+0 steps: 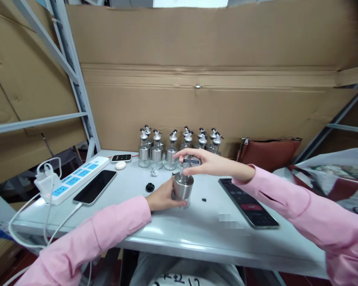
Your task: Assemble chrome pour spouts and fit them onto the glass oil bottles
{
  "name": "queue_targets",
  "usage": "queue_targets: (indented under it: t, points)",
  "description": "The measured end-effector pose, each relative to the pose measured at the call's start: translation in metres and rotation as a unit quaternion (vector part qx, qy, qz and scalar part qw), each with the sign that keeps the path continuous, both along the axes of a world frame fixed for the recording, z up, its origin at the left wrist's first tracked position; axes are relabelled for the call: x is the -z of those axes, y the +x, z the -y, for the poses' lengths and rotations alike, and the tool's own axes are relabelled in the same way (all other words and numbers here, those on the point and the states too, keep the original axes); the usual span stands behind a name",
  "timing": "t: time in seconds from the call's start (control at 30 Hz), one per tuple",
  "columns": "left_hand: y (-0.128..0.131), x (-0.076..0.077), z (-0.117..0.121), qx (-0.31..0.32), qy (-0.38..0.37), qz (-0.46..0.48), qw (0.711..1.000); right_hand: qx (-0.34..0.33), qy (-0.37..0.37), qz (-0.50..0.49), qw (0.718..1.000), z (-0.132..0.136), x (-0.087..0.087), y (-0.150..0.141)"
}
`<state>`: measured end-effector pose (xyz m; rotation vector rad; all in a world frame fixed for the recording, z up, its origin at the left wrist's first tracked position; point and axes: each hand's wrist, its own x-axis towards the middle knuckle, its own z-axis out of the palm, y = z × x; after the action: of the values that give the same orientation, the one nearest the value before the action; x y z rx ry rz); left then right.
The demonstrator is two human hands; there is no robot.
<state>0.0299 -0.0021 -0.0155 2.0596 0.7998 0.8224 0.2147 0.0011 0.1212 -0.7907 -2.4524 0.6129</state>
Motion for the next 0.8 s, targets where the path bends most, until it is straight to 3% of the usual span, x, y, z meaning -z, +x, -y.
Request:
queue_targets:
  t: [0.1,0.3,0.53,0.8]
  points:
    - [0.000,-0.001,0.000,-0.001,0.028,-0.011,1.000,0.001,0.011,-0.021,1.000,0.002,-0.004,0.002]
    - [-0.001,0.000,0.001,0.003,0.038,-0.048,0.998,0.084,0.148,-0.112,0.979,0.008,-0.002,-0.003]
    - [0.001,-0.005,0.002,0.013,0.048,-0.039,0.998,0.133,0.181,-0.128,0.966,0.014,-0.004,-0.014]
    - [0.000,-0.003,0.000,0.025,0.048,-0.030,0.998,0.144,0.232,-0.172,0.947,0.002,0.020,-0.015]
